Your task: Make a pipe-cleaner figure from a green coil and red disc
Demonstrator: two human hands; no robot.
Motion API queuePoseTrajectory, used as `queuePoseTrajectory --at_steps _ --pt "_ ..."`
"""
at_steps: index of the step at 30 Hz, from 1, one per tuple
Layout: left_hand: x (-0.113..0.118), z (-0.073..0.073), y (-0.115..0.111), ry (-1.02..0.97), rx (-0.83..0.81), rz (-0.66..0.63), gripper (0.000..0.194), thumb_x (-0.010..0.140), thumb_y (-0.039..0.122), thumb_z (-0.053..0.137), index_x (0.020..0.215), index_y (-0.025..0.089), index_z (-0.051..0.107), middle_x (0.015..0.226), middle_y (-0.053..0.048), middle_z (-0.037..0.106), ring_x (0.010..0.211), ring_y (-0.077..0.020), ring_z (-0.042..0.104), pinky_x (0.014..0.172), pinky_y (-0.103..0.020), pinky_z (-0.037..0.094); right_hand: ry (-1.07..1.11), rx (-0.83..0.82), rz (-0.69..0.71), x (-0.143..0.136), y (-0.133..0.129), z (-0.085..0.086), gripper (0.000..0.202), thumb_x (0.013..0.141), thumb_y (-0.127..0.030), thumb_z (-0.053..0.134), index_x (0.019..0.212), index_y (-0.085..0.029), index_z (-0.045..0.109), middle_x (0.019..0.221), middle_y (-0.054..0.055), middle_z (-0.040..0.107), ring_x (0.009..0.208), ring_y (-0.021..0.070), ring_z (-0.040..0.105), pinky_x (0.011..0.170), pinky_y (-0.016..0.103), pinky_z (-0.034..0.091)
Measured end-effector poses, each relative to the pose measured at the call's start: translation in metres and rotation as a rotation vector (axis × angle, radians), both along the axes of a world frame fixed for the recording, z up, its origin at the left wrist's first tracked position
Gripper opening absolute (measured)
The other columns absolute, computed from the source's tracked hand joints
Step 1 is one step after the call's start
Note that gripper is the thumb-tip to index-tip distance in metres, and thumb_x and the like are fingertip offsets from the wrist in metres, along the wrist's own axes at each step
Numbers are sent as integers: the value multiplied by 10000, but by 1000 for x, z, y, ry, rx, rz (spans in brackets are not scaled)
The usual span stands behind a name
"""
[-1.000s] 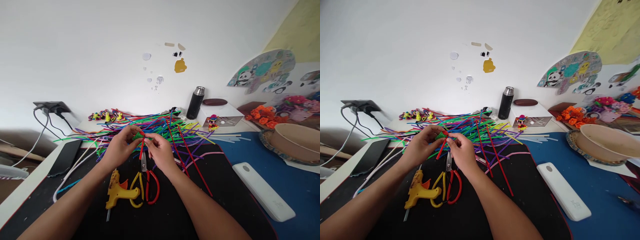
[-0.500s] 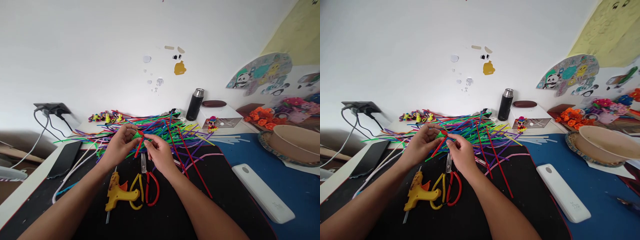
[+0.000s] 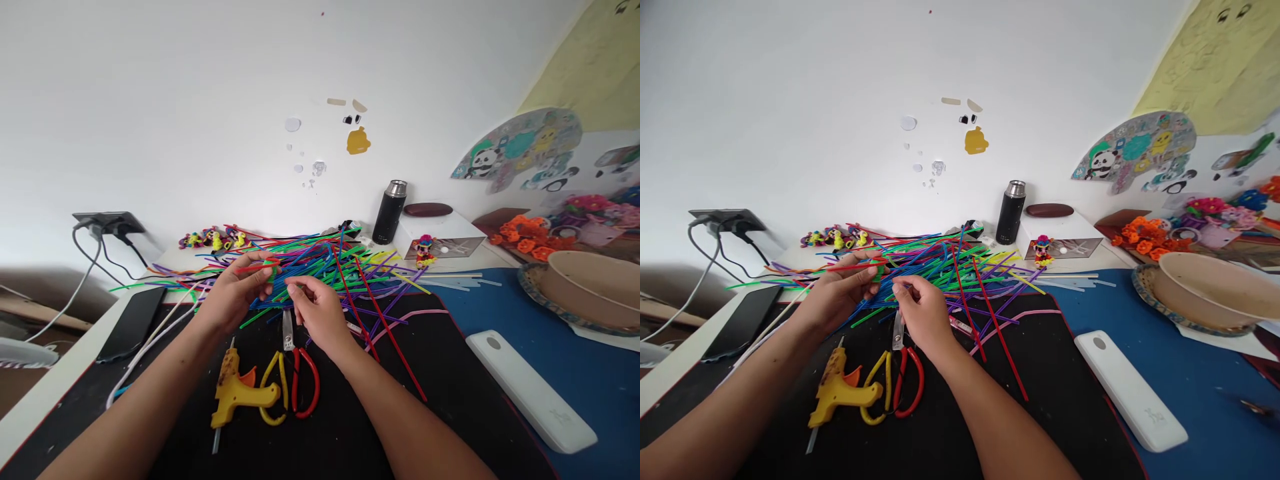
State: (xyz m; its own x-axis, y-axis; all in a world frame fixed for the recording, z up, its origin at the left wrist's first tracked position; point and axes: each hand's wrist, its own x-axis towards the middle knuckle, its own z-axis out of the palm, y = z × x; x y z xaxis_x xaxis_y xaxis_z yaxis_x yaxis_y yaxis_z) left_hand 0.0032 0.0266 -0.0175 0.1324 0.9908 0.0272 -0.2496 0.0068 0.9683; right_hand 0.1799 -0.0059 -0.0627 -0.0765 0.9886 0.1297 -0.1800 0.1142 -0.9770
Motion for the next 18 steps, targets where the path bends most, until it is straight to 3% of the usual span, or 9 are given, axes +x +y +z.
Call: queuePoseTrajectory --at_steps 4,8,14,18 --pt "-1 1 2 -68 -48 -22 415 672 320 1045 962 167 791 820 -33 765 611 -133 672 530 -203 532 9 5 -8 0 1 0 332 942 -541 739 970 -210 737 602 -52 555 466 133 503 475 266 393" --pt "-1 -1 3 -106 -55 -59 298 701 273 1024 789 146 769 740 -39 744 646 -144 697 585 -203 584 21 -5 -12 1 1 2 339 908 -541 776 877 -219 676 597 -63 549 448 120 497 456 252 370" --pt "-2 -4 3 -106 -63 -72 291 703 205 999 917 177 804 819 -34 774 733 -169 744 700 -242 640 64 -34 -3 3 1 7 421 870 -600 819 822 -230 625 574 -75 529 430 112 478 432 244 340" --pt "-1 -4 0 -31 -40 -47 465 737 211 985 1163 216 798 895 -26 778 762 -176 750 727 -273 636 100 -53 -17 4 3 7 462 861 -655 801 810 -238 611 541 -82 503 412 111 444 415 248 299"
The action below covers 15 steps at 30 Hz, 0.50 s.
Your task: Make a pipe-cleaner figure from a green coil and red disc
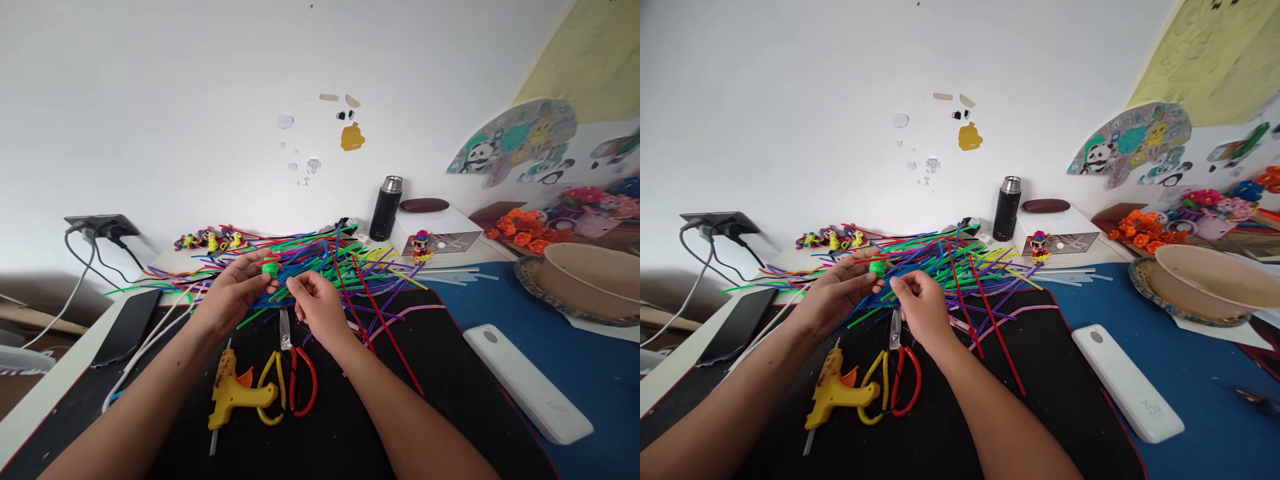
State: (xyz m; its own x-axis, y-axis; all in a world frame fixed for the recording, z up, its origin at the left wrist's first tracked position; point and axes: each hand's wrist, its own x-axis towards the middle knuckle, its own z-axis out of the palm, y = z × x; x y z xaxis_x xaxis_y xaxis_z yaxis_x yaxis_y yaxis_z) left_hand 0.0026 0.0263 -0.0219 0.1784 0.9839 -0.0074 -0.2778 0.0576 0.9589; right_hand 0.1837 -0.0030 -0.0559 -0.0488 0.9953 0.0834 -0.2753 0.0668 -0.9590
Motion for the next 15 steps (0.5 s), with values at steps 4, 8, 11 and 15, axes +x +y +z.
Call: queuePoseTrajectory --at_steps 4,8,11,15 --pt "3 3 -4 83 67 -20 527 770 280 983 1250 237 769 944 -24 769 782 -181 734 694 -277 606 41 -25 -13 1 1 -3 534 879 -715 752 727 -248 540 501 -94 426 400 105 414 404 247 263" --pt "5 3 -6 143 153 -25 488 792 312 977 1233 254 776 979 -25 770 861 -188 705 697 -261 577 74 -44 4 1 2 -4 579 871 -735 755 696 -247 498 526 -96 407 407 97 431 397 238 261" --pt "5 1 -6 170 182 -26 471 811 302 966 1240 256 777 1008 -38 781 953 -200 704 760 -260 572 87 -68 19 1 2 -4 528 839 -706 803 779 -242 559 529 -99 451 413 105 464 393 231 278" --pt "5 0 -7 167 188 -69 481 817 300 962 1254 253 768 1070 -66 809 1007 -226 737 816 -289 588 111 -102 44 0 2 -3 517 811 -694 829 841 -234 595 537 -94 505 413 112 495 384 227 286"
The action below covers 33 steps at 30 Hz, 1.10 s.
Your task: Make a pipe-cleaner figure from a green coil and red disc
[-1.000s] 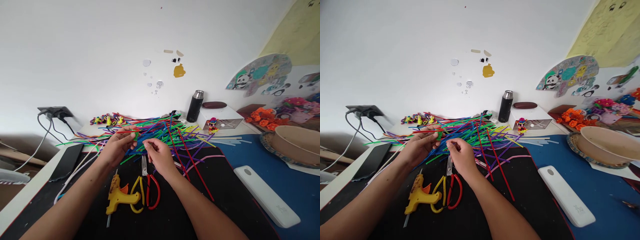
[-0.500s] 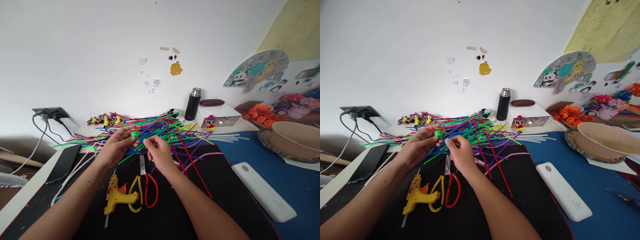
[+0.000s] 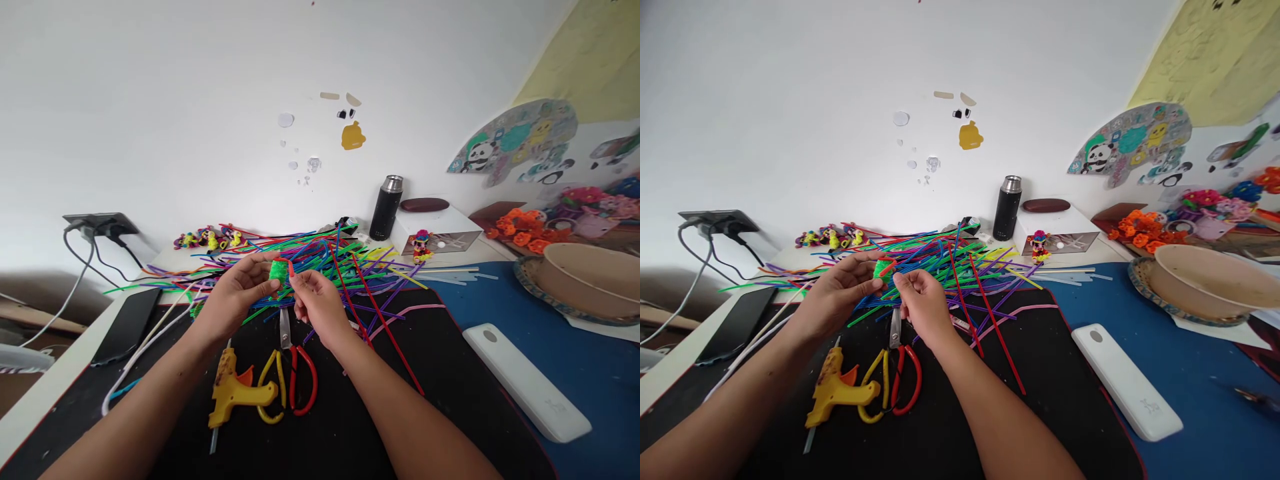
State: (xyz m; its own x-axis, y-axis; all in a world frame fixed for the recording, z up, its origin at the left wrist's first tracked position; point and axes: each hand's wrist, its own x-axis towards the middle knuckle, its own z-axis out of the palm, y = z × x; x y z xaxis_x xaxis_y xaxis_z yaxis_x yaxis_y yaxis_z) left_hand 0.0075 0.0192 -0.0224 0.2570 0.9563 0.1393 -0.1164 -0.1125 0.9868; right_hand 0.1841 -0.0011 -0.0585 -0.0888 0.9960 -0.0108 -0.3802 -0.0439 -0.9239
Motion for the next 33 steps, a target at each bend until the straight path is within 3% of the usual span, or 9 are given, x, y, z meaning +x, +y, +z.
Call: queuePoseTrajectory --at_steps 7,20,29,33 --pt "4 2 -5 4 -1 -50 446 822 296 959 1220 244 765 1139 -87 828 1078 -265 770 908 -348 621 84 -56 38 -1 -1 2 562 762 -712 864 806 -226 586 563 -93 513 409 95 483 385 219 287" --pt "7 3 -10 3 7 -41 413 821 310 952 1185 230 775 1094 -83 824 985 -264 779 841 -370 643 248 -135 255 -4 -5 -2 604 774 -729 881 839 -209 581 639 -85 518 449 72 448 419 208 251" --pt "5 3 -10 141 47 42 401 839 428 908 1182 241 818 1169 -94 811 1080 -304 747 944 -412 596 63 -74 105 -6 -1 -5 615 690 -722 917 825 -225 582 554 -98 521 413 98 489 371 204 283" --pt "1 8 -5 196 84 103 454 793 415 929 1199 247 816 1156 -87 822 1118 -319 740 942 -408 590 -19 -28 29 -5 0 -5 554 742 -689 885 849 -224 603 539 -100 517 408 103 486 374 214 298"
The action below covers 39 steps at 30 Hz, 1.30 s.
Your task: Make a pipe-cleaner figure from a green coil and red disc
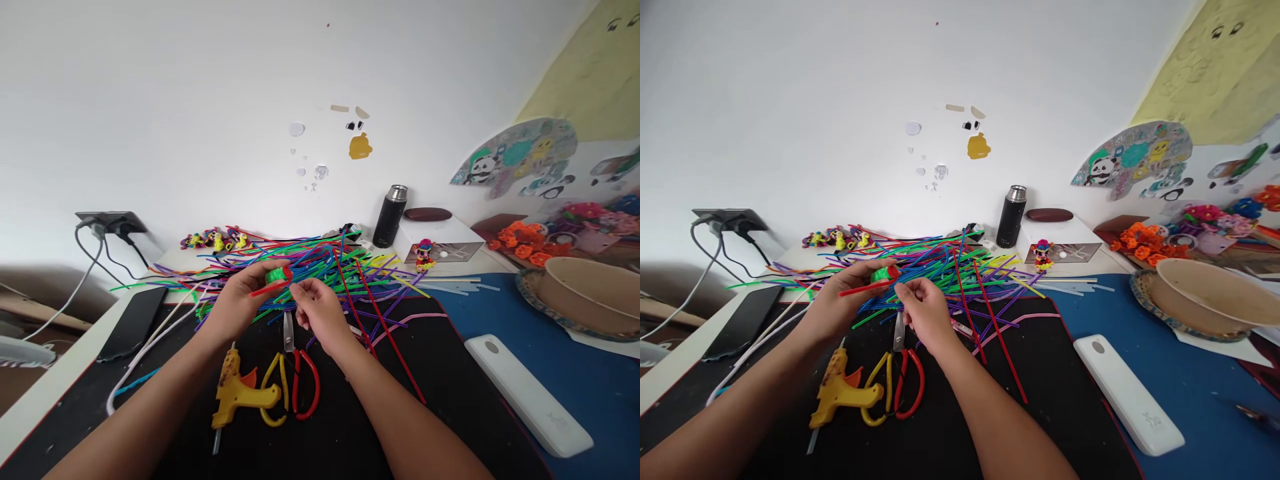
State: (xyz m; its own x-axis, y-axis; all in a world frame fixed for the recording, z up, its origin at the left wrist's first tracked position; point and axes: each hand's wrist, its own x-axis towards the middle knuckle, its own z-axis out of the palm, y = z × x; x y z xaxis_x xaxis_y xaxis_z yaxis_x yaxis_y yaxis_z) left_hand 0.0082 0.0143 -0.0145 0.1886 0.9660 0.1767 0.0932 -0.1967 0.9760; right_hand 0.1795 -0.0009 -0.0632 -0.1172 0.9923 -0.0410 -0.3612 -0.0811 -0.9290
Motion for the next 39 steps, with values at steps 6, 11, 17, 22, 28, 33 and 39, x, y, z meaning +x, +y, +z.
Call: queuePoseTrajectory --at_steps 6,11,17,22,28,33,39 --pt "-2 2 6 -5 31 22 464 730 403 970 1108 240 754 1103 -83 823 1059 -299 744 885 -389 596 -39 95 -119 11 5 3 465 814 -628 846 858 -227 612 587 -90 530 421 102 482 405 234 317" --pt "-3 -3 8 53 48 0 397 760 404 938 1064 237 743 1076 -70 813 953 -262 734 808 -347 569 -135 188 -86 16 3 10 361 867 -547 828 936 -233 664 626 -83 527 465 122 503 452 258 346" --pt "-5 -8 9 185 78 -51 354 830 434 862 1087 220 747 1048 -73 791 918 -264 731 792 -355 562 -340 374 -72 15 -6 13 175 951 -401 781 1051 -264 735 698 -63 535 594 149 516 565 279 376" --pt "-5 -11 7 301 95 -73 346 864 435 821 1114 212 734 1061 -66 782 901 -246 725 791 -345 566 -516 483 -101 14 -8 13 89 972 -331 751 966 -243 761 692 -49 596 611 149 543 598 283 378" --pt "-4 -14 6 248 7 -191 329 863 415 855 1059 210 687 935 -31 753 806 -200 681 704 -292 528 -594 510 -118 18 -6 16 101 975 -322 750 945 -229 774 781 -12 721 681 159 628 650 276 437" --pt "-5 -7 7 129 -124 -331 347 780 355 944 968 192 703 862 0 698 747 -161 622 653 -263 502 -526 464 -96 22 -5 18 163 966 -384 764 925 -227 775 755 -16 699 663 155 595 621 279 413" --pt "-6 -4 6 62 -180 -326 376 745 333 990 971 174 736 805 8 675 700 -139 592 626 -251 508 -272 299 -15 22 -3 20 350 905 -552 812 867 -213 731 687 -35 626 546 124 498 540 272 379"
